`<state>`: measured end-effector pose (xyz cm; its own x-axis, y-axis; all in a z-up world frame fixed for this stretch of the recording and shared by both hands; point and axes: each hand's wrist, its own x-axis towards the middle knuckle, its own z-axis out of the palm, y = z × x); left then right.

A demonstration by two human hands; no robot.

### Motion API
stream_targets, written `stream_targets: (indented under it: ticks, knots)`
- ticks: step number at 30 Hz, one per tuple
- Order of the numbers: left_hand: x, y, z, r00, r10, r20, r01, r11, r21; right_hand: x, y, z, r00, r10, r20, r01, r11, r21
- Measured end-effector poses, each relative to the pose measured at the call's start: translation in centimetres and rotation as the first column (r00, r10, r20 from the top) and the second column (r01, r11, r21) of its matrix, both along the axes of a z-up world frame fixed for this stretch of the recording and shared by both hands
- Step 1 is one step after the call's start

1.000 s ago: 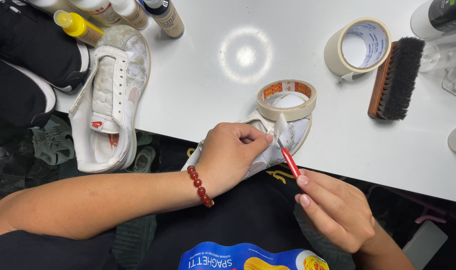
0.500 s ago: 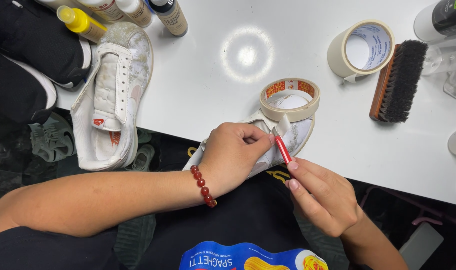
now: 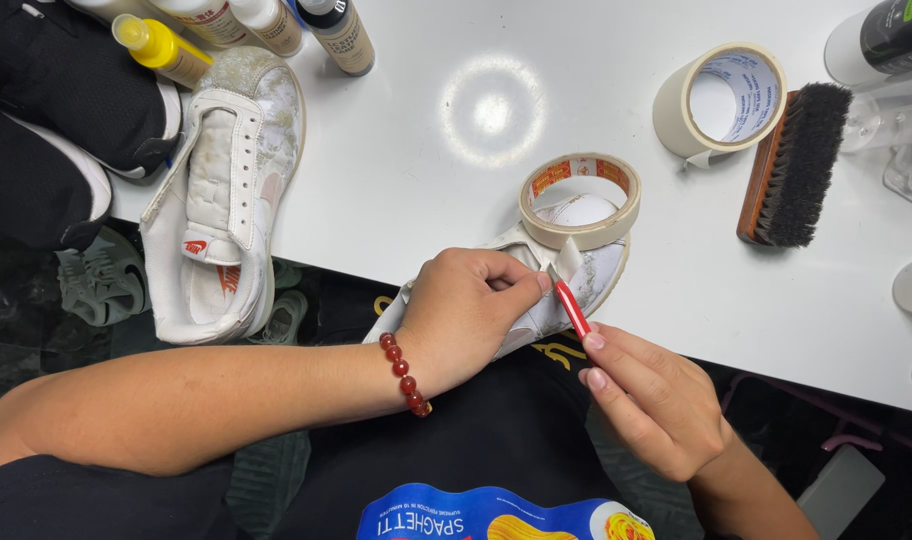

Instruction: Applying masking tape to the edges of sneakers to prepare them for repair or painting.

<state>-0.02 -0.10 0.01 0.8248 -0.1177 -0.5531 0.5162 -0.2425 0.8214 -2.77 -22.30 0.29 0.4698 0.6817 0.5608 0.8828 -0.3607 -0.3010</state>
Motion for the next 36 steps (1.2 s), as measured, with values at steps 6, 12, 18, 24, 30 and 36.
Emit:
stream_targets:
  ticks: [6, 12, 18, 24, 30, 36]
  knots:
    - [0.1, 0.1, 0.2, 1.0, -0.007, -0.008, 0.007, 1.0, 0.001, -0.2, 0.1, -0.1, 0.999, -0.038, -0.035, 0.039, 0.999, 0.033]
    - [0.1, 0.0, 0.1, 1.0, 0.013, -0.001, -0.013, 1.0, 0.002, 0.2, 0.1, 0.0, 1.0, -0.013, -0.009, 0.013, 1.0, 0.013]
    - [0.2, 0.1, 0.1, 1.0, 0.023, -0.017, -0.023, 1.0, -0.012, 0.2, -0.9, 0.2, 1.0, -0.011, 0.015, 0.012, 1.0, -0.028]
    - [0.2, -0.1, 0.4, 1.0, -0.009, -0.013, 0.009, 1.0, 0.012, -0.3, -0.6, 1.3, 0.996, -0.02, -0.084, 0.023, 0.999, 0.034]
    - [0.3, 0.1, 0.0, 1.0, -0.027, -0.013, 0.027, 1.0, -0.01, -0.6, -2.2, -1.9, 0.921, -0.362, -0.145, 0.387, 0.806, 0.448]
    - [0.2, 0.4, 0.9, 0.997, -0.054, -0.053, 0.054, 0.999, 0.007, 0.9, -1.0, -1.9, 0.882, -0.382, -0.277, 0.47, 0.669, 0.576]
